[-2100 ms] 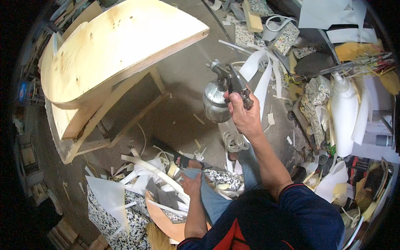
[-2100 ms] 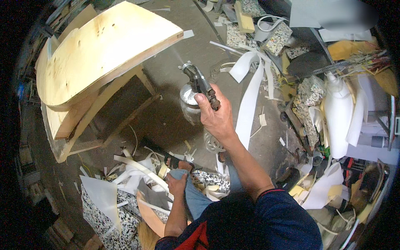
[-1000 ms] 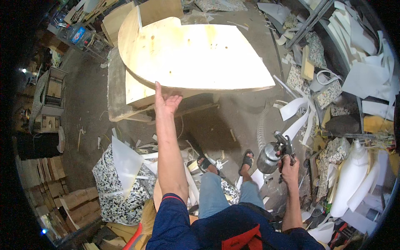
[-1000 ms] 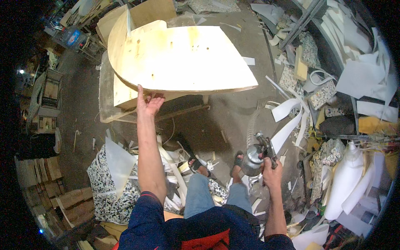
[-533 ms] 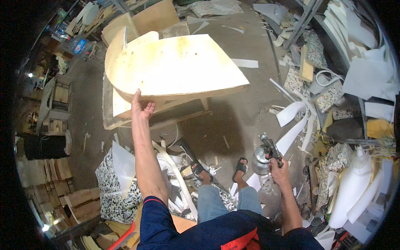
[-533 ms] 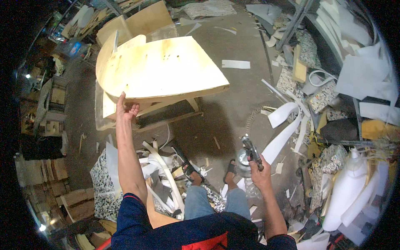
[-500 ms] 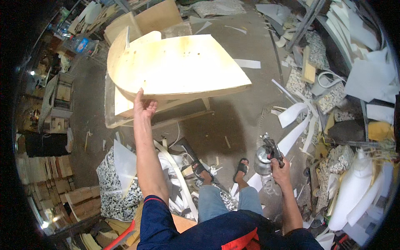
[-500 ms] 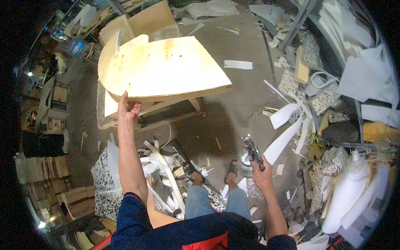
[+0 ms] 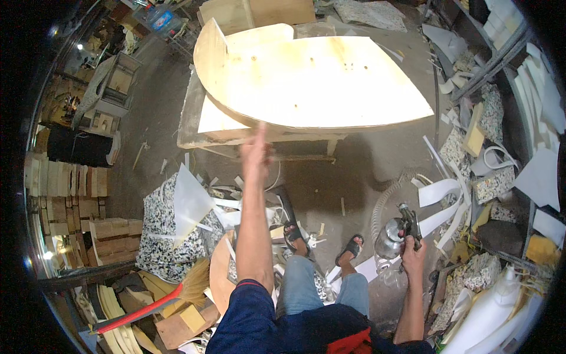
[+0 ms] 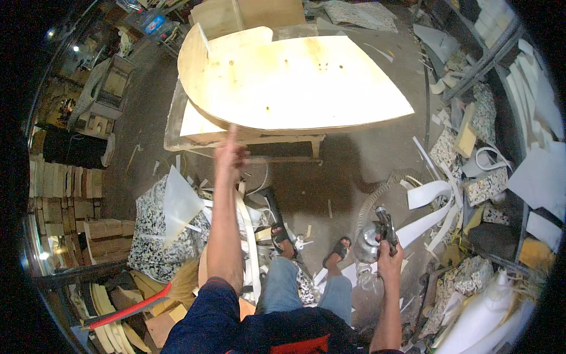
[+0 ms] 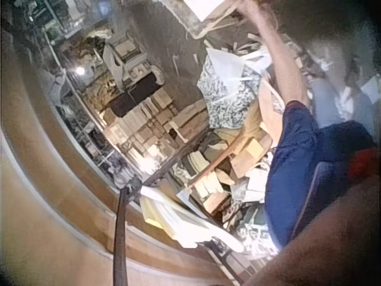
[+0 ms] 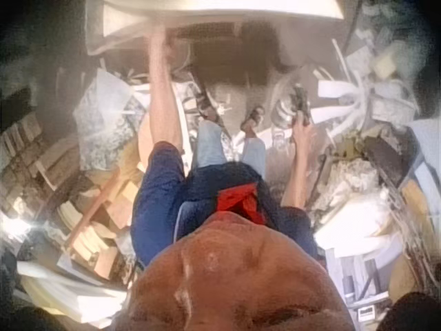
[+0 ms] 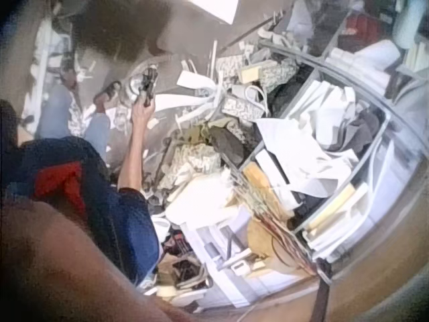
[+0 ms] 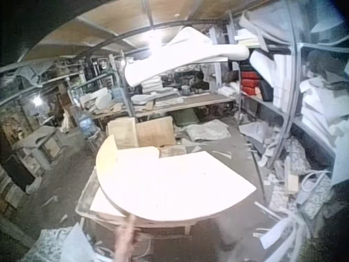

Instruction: The person cuts a white plastic strip to fit a curved wooden panel, then applies adhesive with a spray gun to the panel's edge. They press the strip onto the glued edge, aligning it along the curve. The person repeats the spray and press steps on another section of the panel.

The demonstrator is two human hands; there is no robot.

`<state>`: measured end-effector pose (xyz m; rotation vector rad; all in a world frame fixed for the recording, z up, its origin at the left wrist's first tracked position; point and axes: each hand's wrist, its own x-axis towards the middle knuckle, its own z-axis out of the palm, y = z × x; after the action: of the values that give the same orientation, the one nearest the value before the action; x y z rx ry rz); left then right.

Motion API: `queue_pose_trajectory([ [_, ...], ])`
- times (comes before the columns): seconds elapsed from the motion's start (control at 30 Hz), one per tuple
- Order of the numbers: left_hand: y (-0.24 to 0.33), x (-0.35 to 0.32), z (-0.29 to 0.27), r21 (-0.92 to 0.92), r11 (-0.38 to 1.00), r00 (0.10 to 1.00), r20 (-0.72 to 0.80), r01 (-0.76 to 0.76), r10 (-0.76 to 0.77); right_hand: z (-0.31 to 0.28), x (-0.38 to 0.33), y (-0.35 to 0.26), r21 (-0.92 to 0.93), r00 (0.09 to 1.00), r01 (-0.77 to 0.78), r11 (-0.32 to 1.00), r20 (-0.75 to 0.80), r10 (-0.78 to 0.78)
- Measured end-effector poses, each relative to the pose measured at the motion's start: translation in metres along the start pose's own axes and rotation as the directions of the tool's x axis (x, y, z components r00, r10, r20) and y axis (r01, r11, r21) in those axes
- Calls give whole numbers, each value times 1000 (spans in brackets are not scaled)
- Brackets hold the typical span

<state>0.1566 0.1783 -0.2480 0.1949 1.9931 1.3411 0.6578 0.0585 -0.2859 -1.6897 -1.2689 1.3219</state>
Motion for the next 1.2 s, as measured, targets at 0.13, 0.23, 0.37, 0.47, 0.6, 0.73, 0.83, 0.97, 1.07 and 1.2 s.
queue_pose_trajectory([
  [0.13, 69, 118, -65, 301, 889, 816, -371, -345, 443, 21, -16, -25, 73, 993, -106, 992, -45, 110],
  [0.23, 112, 163, -72, 148, 957, 919, -277, -249, 282, 49, -26, -41, -15, 987, -109, 994, -118, 106],
  [0.37, 121, 245, -88, 101, 987, 983, -124, -127, 139, 85, -34, -58, 116, 993, 32, 993, -115, -19],
  [0.47, 116, 274, -84, 110, 982, 989, 3, -150, 151, 106, -34, -66, 127, 987, 63, 990, -153, -43],
  [0.6, 116, 303, -93, 73, 997, 996, 89, -38, 32, 124, -28, -66, 112, 995, 44, 993, -91, -34],
  [0.73, 118, 286, -110, -6, 995, 979, 179, 95, -93, 131, -22, -70, 84, 998, 36, 996, -50, -31],
  [0.83, 111, 201, -92, -119, 987, 988, 127, 107, -92, 125, -18, -76, 73, 1000, 6, 997, -28, -4],
  [0.97, 90, 195, -110, -121, 991, 989, 142, 54, -37, 133, 5, -82, 127, 996, 85, 988, 10, -87],
  [1.07, 74, 140, -86, -165, 986, 997, 68, -21, 32, 124, 19, -79, 140, 994, 102, 985, 33, -108],
  [1.2, 46, 97, -69, -391, 920, 996, -74, 15, -47, 120, 28, -85, 111, 994, 95, 989, 41, -100],
])
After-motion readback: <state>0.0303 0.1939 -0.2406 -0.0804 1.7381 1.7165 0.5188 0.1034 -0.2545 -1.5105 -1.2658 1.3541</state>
